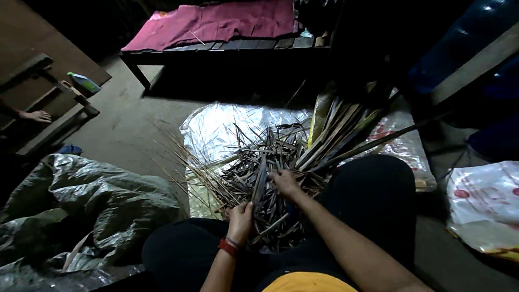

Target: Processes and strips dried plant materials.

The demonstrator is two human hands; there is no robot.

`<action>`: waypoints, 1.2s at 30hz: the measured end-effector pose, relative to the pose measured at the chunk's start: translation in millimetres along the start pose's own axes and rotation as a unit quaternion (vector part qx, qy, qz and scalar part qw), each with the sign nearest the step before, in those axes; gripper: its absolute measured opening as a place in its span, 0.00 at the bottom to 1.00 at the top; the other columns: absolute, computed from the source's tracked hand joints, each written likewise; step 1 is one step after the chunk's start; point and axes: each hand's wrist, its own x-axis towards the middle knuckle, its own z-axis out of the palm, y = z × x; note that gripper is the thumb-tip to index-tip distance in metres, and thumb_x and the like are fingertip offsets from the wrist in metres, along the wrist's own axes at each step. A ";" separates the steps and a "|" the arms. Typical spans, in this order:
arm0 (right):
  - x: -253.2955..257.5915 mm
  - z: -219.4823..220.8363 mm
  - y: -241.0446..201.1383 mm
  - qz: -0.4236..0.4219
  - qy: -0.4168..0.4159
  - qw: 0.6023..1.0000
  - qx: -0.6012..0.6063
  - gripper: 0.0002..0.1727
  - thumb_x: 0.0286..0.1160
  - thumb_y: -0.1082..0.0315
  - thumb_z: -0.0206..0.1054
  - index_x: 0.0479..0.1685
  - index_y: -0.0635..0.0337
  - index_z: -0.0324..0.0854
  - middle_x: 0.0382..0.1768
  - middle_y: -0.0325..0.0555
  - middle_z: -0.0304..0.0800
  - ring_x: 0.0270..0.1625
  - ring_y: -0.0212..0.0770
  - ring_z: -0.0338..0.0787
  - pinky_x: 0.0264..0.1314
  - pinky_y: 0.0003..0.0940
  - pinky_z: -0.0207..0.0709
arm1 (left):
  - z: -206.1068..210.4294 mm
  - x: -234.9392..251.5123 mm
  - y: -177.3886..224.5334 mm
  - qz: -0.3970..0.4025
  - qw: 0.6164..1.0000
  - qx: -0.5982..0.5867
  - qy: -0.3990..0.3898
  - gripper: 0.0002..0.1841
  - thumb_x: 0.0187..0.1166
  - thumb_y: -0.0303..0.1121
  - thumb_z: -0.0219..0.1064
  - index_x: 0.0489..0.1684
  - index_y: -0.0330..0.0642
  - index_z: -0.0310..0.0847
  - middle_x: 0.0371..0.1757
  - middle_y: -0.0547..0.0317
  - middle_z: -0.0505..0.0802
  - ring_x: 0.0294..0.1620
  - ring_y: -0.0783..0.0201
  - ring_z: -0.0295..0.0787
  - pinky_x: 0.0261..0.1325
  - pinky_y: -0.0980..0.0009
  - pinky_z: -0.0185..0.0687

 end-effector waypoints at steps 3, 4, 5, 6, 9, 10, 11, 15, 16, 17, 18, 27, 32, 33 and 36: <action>-25.6 22.1 -4.5 -0.049 -0.101 0.973 -0.204 0.18 0.88 0.71 0.53 0.65 0.71 0.83 0.64 0.69 0.86 0.71 0.62 0.85 0.75 0.60 0.73 | -0.9 8.7 -0.4 -0.008 1.000 0.011 0.024 0.18 0.94 0.36 0.52 0.40 0.32 0.83 0.23 0.61 0.77 0.19 0.69 0.70 0.28 0.70 0.70; -33.4 29.0 -8.6 -0.042 -0.111 0.964 -0.237 0.18 0.87 0.72 0.53 0.64 0.71 0.82 0.65 0.68 0.86 0.72 0.63 0.84 0.75 0.60 0.73 | 0.6 9.2 0.1 -0.008 1.000 0.008 0.026 0.18 0.94 0.36 0.52 0.39 0.33 0.83 0.22 0.62 0.76 0.19 0.70 0.69 0.27 0.71 0.69; -37.7 33.2 -12.5 -0.030 -0.111 0.959 -0.260 0.17 0.87 0.72 0.54 0.65 0.71 0.81 0.66 0.68 0.85 0.73 0.62 0.84 0.75 0.59 0.73 | 2.1 8.6 0.6 -0.010 1.000 0.002 0.027 0.18 0.94 0.35 0.52 0.38 0.33 0.83 0.21 0.63 0.76 0.18 0.70 0.68 0.26 0.72 0.68; -38.5 34.7 -14.5 -0.024 -0.100 0.956 -0.274 0.17 0.86 0.72 0.54 0.65 0.71 0.81 0.65 0.67 0.86 0.73 0.61 0.84 0.75 0.58 0.74 | 3.2 7.3 1.4 -0.013 1.000 -0.008 0.026 0.18 0.94 0.35 0.52 0.37 0.33 0.82 0.21 0.63 0.75 0.18 0.71 0.67 0.25 0.73 0.66; -29.8 28.3 -15.1 -0.005 -0.054 0.955 -0.292 0.18 0.88 0.71 0.54 0.68 0.72 0.78 0.67 0.68 0.84 0.75 0.62 0.83 0.76 0.59 0.73 | 3.9 -4.1 6.0 -0.026 0.998 -0.052 0.011 0.18 0.94 0.35 0.51 0.37 0.33 0.82 0.19 0.65 0.74 0.15 0.73 0.64 0.20 0.76 0.63; -22.5 23.1 -12.4 0.005 -0.034 0.956 -0.292 0.19 0.89 0.69 0.54 0.70 0.71 0.77 0.69 0.68 0.84 0.75 0.62 0.83 0.77 0.59 0.72 | 4.3 -9.8 6.6 -0.029 0.998 -0.064 0.003 0.17 0.94 0.34 0.52 0.37 0.34 0.82 0.19 0.66 0.73 0.14 0.74 0.63 0.19 0.78 0.61; -14.5 16.6 -9.6 0.014 -0.016 0.956 -0.293 0.20 0.91 0.68 0.53 0.73 0.70 0.77 0.69 0.68 0.84 0.76 0.63 0.83 0.77 0.59 0.72 | 4.5 -15.6 6.4 -0.030 0.997 -0.071 -0.005 0.17 0.94 0.33 0.52 0.36 0.34 0.81 0.18 0.66 0.73 0.13 0.75 0.63 0.18 0.79 0.61; 13.6 -4.9 1.7 0.033 0.085 0.967 -0.236 0.20 0.91 0.67 0.53 0.72 0.70 0.79 0.69 0.70 0.84 0.75 0.65 0.83 0.76 0.60 0.73 | 3.4 -30.7 -0.5 -0.033 0.995 -0.090 -0.029 0.17 0.94 0.32 0.51 0.35 0.36 0.81 0.17 0.67 0.74 0.11 0.76 0.62 0.16 0.79 0.59; 19.0 -8.6 6.0 0.042 0.102 0.971 -0.214 0.20 0.91 0.67 0.53 0.72 0.70 0.79 0.69 0.69 0.84 0.75 0.64 0.83 0.76 0.59 0.73 | 3.1 -31.7 -1.9 -0.038 0.995 -0.090 -0.033 0.16 0.94 0.32 0.51 0.36 0.36 0.81 0.16 0.68 0.74 0.11 0.76 0.61 0.16 0.79 0.59; 20.7 -12.1 6.5 0.052 0.100 0.973 -0.201 0.21 0.92 0.67 0.52 0.73 0.70 0.78 0.70 0.69 0.83 0.76 0.63 0.82 0.78 0.58 0.72 | 2.3 -30.7 -2.3 -0.041 0.995 -0.089 -0.034 0.16 0.94 0.32 0.51 0.38 0.35 0.82 0.16 0.68 0.74 0.11 0.76 0.61 0.16 0.79 0.59; 19.6 -12.4 5.0 0.052 0.084 0.977 -0.190 0.21 0.92 0.68 0.51 0.73 0.71 0.78 0.71 0.69 0.82 0.77 0.63 0.81 0.79 0.58 0.70 | 0.8 -27.5 -2.2 -0.041 0.995 -0.084 -0.029 0.16 0.94 0.33 0.51 0.40 0.34 0.82 0.17 0.67 0.74 0.11 0.76 0.62 0.16 0.79 0.59; -39.9 30.1 -17.7 -0.017 -0.103 0.955 -0.278 0.16 0.87 0.71 0.55 0.61 0.73 0.82 0.64 0.68 0.86 0.73 0.62 0.84 0.74 0.59 0.74 | 8.1 29.0 27.3 0.021 0.997 0.066 0.031 0.18 0.93 0.31 0.49 0.46 0.29 0.85 0.32 0.52 0.83 0.31 0.62 0.77 0.41 0.62 0.75; -37.0 31.4 -16.3 -0.059 -0.059 0.941 -0.328 0.18 0.87 0.71 0.54 0.64 0.73 0.81 0.66 0.68 0.85 0.73 0.62 0.84 0.74 0.58 0.73 | 12.4 23.3 26.0 -0.002 0.999 -0.016 0.036 0.16 0.93 0.30 0.51 0.39 0.33 0.83 0.23 0.62 0.78 0.20 0.71 0.70 0.27 0.71 0.69; -35.6 32.3 -15.5 -0.064 -0.052 0.940 -0.331 0.18 0.87 0.71 0.54 0.63 0.74 0.81 0.66 0.68 0.86 0.72 0.63 0.85 0.73 0.58 0.74 | 10.9 21.1 25.2 -0.006 0.999 -0.027 0.031 0.16 0.92 0.30 0.51 0.37 0.34 0.82 0.21 0.64 0.76 0.18 0.72 0.68 0.25 0.73 0.67; -23.4 21.5 -18.2 0.000 -0.044 0.948 -0.314 0.19 0.90 0.70 0.53 0.70 0.73 0.77 0.70 0.69 0.83 0.77 0.64 0.81 0.77 0.60 0.72 | 7.1 8.9 23.7 -0.012 0.999 -0.039 0.000 0.18 0.95 0.34 0.51 0.41 0.31 0.82 0.21 0.65 0.74 0.16 0.73 0.64 0.22 0.75 0.63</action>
